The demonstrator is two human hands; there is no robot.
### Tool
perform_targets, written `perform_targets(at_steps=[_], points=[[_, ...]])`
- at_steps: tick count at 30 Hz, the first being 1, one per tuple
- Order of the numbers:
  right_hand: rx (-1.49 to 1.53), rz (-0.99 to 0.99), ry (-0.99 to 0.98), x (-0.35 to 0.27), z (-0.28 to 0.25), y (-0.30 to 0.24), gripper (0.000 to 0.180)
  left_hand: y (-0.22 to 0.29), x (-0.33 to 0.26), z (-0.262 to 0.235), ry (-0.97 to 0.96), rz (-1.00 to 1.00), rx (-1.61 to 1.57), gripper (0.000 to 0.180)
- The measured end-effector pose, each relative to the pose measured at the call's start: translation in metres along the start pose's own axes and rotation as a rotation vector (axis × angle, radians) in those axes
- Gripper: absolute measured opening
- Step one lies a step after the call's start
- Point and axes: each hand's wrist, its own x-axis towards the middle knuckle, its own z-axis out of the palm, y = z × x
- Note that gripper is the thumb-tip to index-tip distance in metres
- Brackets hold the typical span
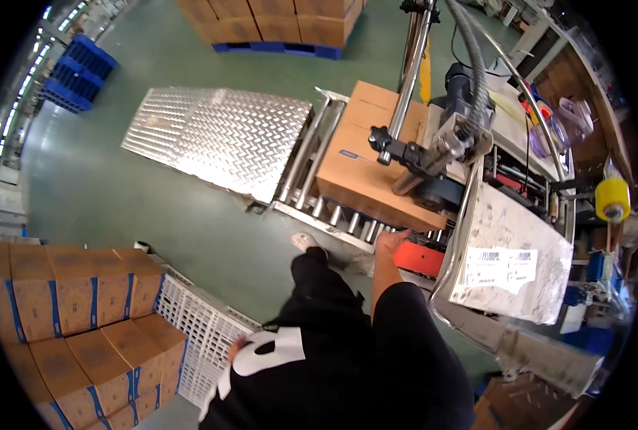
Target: The person opens cardboard boxes, packs packages from a conveyor belt into them by hand, seals the filled boxes through a taping machine, and stacks the sealed boxes onto a pallet.
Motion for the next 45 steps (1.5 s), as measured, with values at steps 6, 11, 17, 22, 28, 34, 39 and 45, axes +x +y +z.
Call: perform_targets(at_steps=[6,11,17,22,28,34,39,45], points=[[0.596,0.09,-0.138,0.066,0.029,0.039,0.042,0.32,0.003,0.013,0.076,0.447,0.306,0.042],[0.709,0.145,-0.376,-0.008,0.039,0.029,0.024,0.518,0.007,0.131,-0.139,0.613,0.271,0.041],[0.245,-0.047,-0.744,-0.098,0.046,-0.065,0.018,0.612,0.006,0.242,-0.239,0.549,0.449,0.055],[0.767,-0.094,-0.372,-0.021,0.076,-0.183,0.03,0.654,0.084,0.234,0.061,0.767,0.351,0.047],[1.103,-0.048,-0.667,0.094,0.101,-0.373,0.049,0.663,0.102,0.184,0.064,0.856,0.3,0.041],[0.856,-0.131,-0.791,0.059,0.128,-0.413,0.047,0.542,0.117,0.128,0.367,0.86,0.029,0.032],[0.924,-0.084,-1.149,-0.03,0.123,-0.447,0.046,0.453,0.097,0.063,0.013,0.247,-1.354,0.044],[0.711,-0.218,-1.607,-0.229,0.167,-0.491,0.047,0.31,0.113,-0.018,0.227,0.087,-1.888,0.042]])
